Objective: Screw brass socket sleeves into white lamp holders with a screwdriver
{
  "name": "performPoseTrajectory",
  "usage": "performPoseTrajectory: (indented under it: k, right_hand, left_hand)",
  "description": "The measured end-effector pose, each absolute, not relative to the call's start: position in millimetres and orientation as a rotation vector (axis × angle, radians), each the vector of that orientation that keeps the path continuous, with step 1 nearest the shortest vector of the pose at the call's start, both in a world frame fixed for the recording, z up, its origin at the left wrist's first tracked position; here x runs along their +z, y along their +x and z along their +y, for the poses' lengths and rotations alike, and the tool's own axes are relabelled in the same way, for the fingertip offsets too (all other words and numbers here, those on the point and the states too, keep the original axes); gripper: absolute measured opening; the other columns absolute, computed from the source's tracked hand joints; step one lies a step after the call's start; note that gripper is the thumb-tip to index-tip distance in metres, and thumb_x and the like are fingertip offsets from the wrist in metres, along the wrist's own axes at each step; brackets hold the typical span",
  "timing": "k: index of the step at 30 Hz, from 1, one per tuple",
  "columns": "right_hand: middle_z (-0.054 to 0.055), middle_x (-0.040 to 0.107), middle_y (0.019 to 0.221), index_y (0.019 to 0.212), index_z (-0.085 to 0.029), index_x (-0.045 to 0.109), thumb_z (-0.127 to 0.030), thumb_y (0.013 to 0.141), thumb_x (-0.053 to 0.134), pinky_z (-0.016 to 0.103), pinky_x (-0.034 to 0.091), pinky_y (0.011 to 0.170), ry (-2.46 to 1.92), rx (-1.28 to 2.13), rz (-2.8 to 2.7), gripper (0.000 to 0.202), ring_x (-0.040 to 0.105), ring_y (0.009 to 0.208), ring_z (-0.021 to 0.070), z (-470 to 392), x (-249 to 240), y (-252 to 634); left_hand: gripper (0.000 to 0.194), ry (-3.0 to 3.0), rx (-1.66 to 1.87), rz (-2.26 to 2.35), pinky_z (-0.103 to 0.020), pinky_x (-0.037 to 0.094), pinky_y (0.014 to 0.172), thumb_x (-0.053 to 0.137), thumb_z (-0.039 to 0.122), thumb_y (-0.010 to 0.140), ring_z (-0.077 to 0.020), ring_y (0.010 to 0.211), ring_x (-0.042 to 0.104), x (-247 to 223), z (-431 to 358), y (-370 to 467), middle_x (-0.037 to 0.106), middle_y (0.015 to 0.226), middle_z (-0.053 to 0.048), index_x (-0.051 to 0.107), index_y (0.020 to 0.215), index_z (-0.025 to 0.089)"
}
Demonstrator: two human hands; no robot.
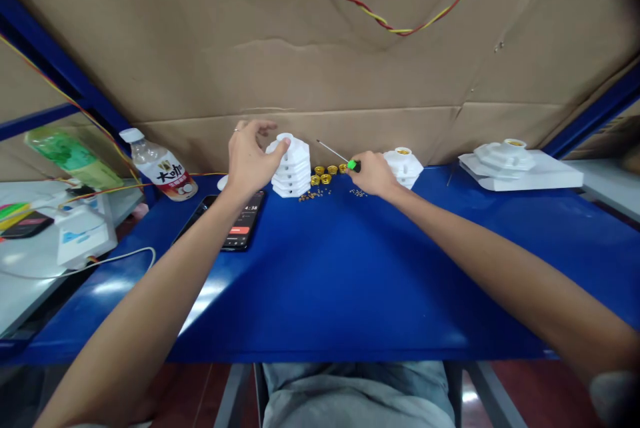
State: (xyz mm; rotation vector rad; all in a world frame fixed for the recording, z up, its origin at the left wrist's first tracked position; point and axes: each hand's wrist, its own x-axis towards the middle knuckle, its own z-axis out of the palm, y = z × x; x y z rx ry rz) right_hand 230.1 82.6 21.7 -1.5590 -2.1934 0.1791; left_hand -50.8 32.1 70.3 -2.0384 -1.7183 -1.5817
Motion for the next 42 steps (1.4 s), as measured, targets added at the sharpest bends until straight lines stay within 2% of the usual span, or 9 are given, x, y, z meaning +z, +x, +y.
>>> performPoseTrajectory:
  k: [3, 7, 14, 18, 21, 25, 32, 36, 42]
  right_hand:
    - [0.016, 0.079, 0.092, 0.098, -0.018, 0.079, -0.025, 0.094, 0.066, 0.043, 0.055, 0.079, -1.626, 0.186, -2.204, 0.016, 0.074, 0.090, 0.0325, 86.3, 16.1, 218.1]
    - [0.020, 0.078, 0.099, 0.101, -0.015, 0.078, -0.021, 0.091, 0.069, 0.044, 0.055, 0.082, -1.694, 0.192, -2.245, 0.015, 0.075, 0.096, 0.0357, 89.2, 8.7, 209.4]
    - [0.025, 0.076, 0.101, 0.098, -0.014, 0.076, -0.019, 0.091, 0.071, 0.049, 0.054, 0.085, -1.711, 0.191, -2.259, 0.010, 0.075, 0.099, 0.0420, 93.8, 5.4, 201.0]
    - [0.021, 0.076, 0.097, 0.096, -0.016, 0.074, -0.018, 0.092, 0.066, 0.048, 0.053, 0.084, -1.629, 0.171, -2.227, 0.009, 0.074, 0.095, 0.0385, 84.6, 16.1, 204.7]
    - [0.017, 0.075, 0.102, 0.096, -0.019, 0.071, -0.019, 0.092, 0.063, 0.046, 0.052, 0.087, -1.502, 0.152, -2.199, 0.009, 0.071, 0.096, 0.0340, 67.1, 28.9, 218.4]
    - [0.012, 0.074, 0.111, 0.092, -0.022, 0.069, -0.029, 0.096, 0.062, 0.043, 0.052, 0.098, -1.312, 0.160, -2.170, 0.010, 0.069, 0.106, 0.0285, 32.8, 38.8, 248.2]
    - [0.005, 0.080, 0.110, 0.101, -0.026, 0.073, -0.046, 0.095, 0.071, 0.043, 0.057, 0.090, -1.116, 0.540, -1.964, 0.022, 0.074, 0.097, 0.0265, -8.4, 31.2, 272.7]
    - [0.005, 0.079, 0.111, 0.116, -0.026, 0.073, -0.043, 0.089, 0.080, 0.041, 0.057, 0.090, -0.991, 0.559, -2.055, 0.032, 0.073, 0.099, 0.0254, -16.3, 33.1, 263.6]
    - [0.004, 0.078, 0.110, 0.107, -0.026, 0.077, -0.037, 0.089, 0.081, 0.039, 0.056, 0.089, -0.929, 0.546, -2.216, 0.021, 0.072, 0.099, 0.0235, -26.5, 28.4, 249.2]
  left_hand:
    - [0.042, -2.055, -1.478, -1.728, -0.057, 0.046, 0.112, 0.080, 0.043, 0.082, -0.0376, 0.119, 0.064, 66.3, 61.0, -57.7, 0.075, 0.113, -0.017, 0.074, 0.114, 0.015]
    - [0.044, -2.017, -1.448, -1.816, -0.064, 0.039, 0.116, 0.083, 0.048, 0.079, -0.0425, 0.123, 0.059, 52.4, 81.4, -58.8, 0.073, 0.109, -0.019, 0.075, 0.105, 0.014]
    - [0.033, -2.100, -1.394, -1.769, -0.062, 0.036, 0.117, 0.079, 0.050, 0.086, -0.0358, 0.115, 0.061, 51.1, 81.3, -58.5, 0.074, 0.105, -0.014, 0.072, 0.096, 0.019]
    - [0.032, -2.038, -1.519, -1.644, -0.060, 0.036, 0.116, 0.082, 0.045, 0.089, -0.0336, 0.117, 0.061, 71.6, 60.9, -51.1, 0.074, 0.112, -0.013, 0.069, 0.100, 0.017]
    - [0.036, -2.120, -1.651, -1.525, -0.053, 0.044, 0.109, 0.081, 0.045, 0.091, -0.0301, 0.116, 0.063, 77.1, 30.3, -31.4, 0.073, 0.120, -0.013, 0.067, 0.107, 0.016]
    - [0.033, -2.604, -1.704, -1.560, -0.042, 0.052, 0.098, 0.080, 0.042, 0.091, -0.0269, 0.112, 0.068, 46.2, -13.8, 9.4, 0.073, 0.120, -0.011, 0.063, 0.109, 0.020]
    - [0.034, -2.970, -1.452, -1.544, -0.046, 0.048, 0.105, 0.079, 0.043, 0.093, -0.0304, 0.124, 0.064, -14.8, -35.3, 35.0, 0.070, 0.130, -0.013, 0.061, 0.113, 0.023]
    - [0.037, -2.988, -1.407, -1.529, -0.046, 0.050, 0.103, 0.079, 0.045, 0.093, -0.0298, 0.117, 0.067, -17.1, -31.8, 28.9, 0.072, 0.124, -0.012, 0.064, 0.117, 0.022]
    - [0.031, -2.968, -1.465, -1.552, -0.046, 0.052, 0.097, 0.082, 0.042, 0.090, -0.0299, 0.108, 0.070, -16.2, -34.3, 31.8, 0.077, 0.115, -0.011, 0.069, 0.109, 0.021]
